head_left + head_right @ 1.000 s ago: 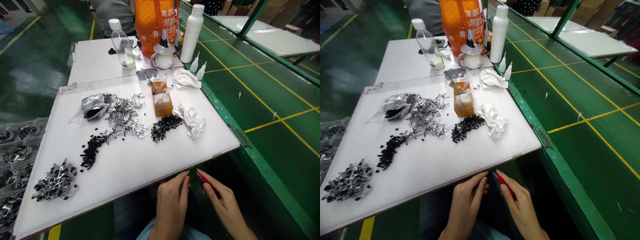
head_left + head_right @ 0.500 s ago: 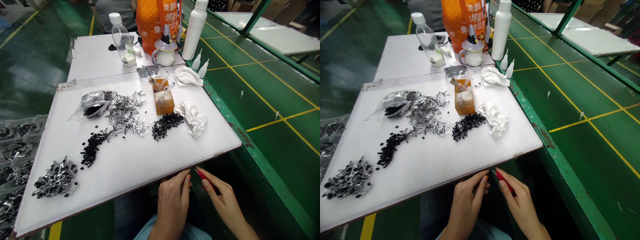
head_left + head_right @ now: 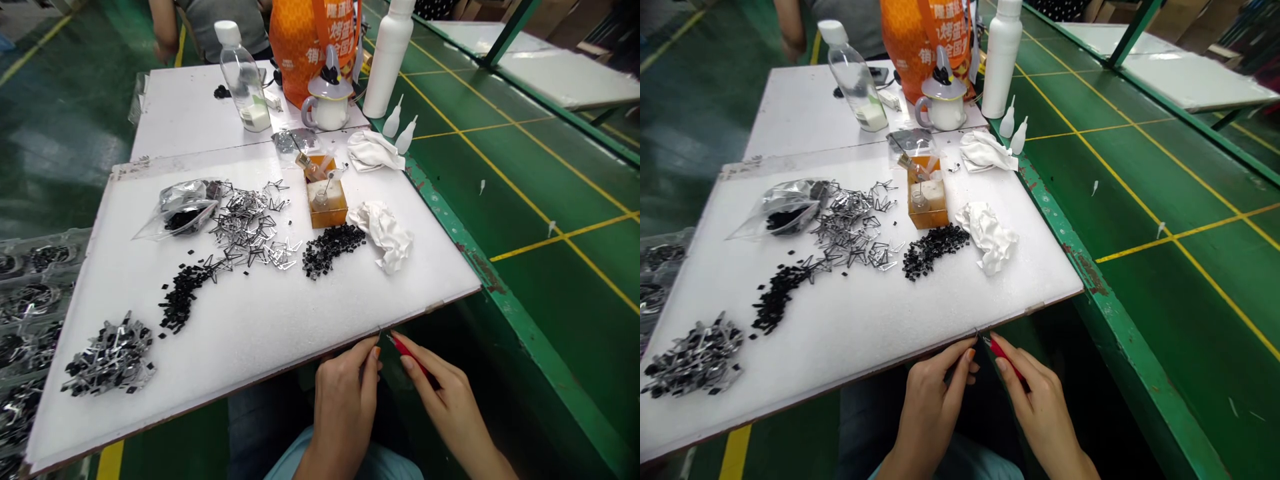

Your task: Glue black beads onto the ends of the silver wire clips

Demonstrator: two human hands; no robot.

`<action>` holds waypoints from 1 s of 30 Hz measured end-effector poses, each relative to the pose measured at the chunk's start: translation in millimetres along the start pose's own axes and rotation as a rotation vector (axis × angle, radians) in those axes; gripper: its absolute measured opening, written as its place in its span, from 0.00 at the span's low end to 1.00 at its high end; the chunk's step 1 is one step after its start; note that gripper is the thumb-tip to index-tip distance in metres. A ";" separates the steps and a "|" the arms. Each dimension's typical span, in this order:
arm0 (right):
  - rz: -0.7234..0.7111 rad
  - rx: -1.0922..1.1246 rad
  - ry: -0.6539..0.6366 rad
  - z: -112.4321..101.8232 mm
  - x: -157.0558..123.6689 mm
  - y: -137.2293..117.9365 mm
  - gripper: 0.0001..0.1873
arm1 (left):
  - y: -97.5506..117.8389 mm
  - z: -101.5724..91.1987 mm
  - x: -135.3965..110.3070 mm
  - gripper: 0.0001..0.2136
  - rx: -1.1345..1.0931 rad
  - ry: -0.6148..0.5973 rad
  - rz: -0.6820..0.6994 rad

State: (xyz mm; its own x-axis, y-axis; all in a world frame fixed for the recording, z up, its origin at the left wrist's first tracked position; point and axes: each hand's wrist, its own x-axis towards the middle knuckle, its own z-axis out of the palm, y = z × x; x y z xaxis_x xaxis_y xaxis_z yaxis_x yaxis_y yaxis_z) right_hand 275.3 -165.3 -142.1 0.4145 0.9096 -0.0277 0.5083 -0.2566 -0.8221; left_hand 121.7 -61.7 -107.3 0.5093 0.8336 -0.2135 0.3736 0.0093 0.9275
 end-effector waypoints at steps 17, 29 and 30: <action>0.033 -0.192 -0.042 -15.3 -4.0 -17.0 0.19 | 4.3 0.2 0.5 0.15 0.001 -0.004 -0.030; 0.060 -0.154 0.021 -2.2 -10.2 -10.3 0.20 | 2.1 1.8 -1.2 0.16 -0.023 -0.028 -0.071; 0.070 -0.145 0.017 -2.7 -9.5 -10.6 0.20 | 2.9 1.2 -1.8 0.16 -0.032 -0.032 -0.075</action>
State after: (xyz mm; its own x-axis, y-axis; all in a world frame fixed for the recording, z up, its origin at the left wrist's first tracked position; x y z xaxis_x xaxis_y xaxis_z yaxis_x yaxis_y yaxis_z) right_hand 268.0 -172.1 -131.6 0.4650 0.8824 -0.0715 0.5807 -0.3650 -0.7277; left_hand 122.7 -63.8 -104.6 0.5052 0.8121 -0.2920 0.3873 0.0890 0.9176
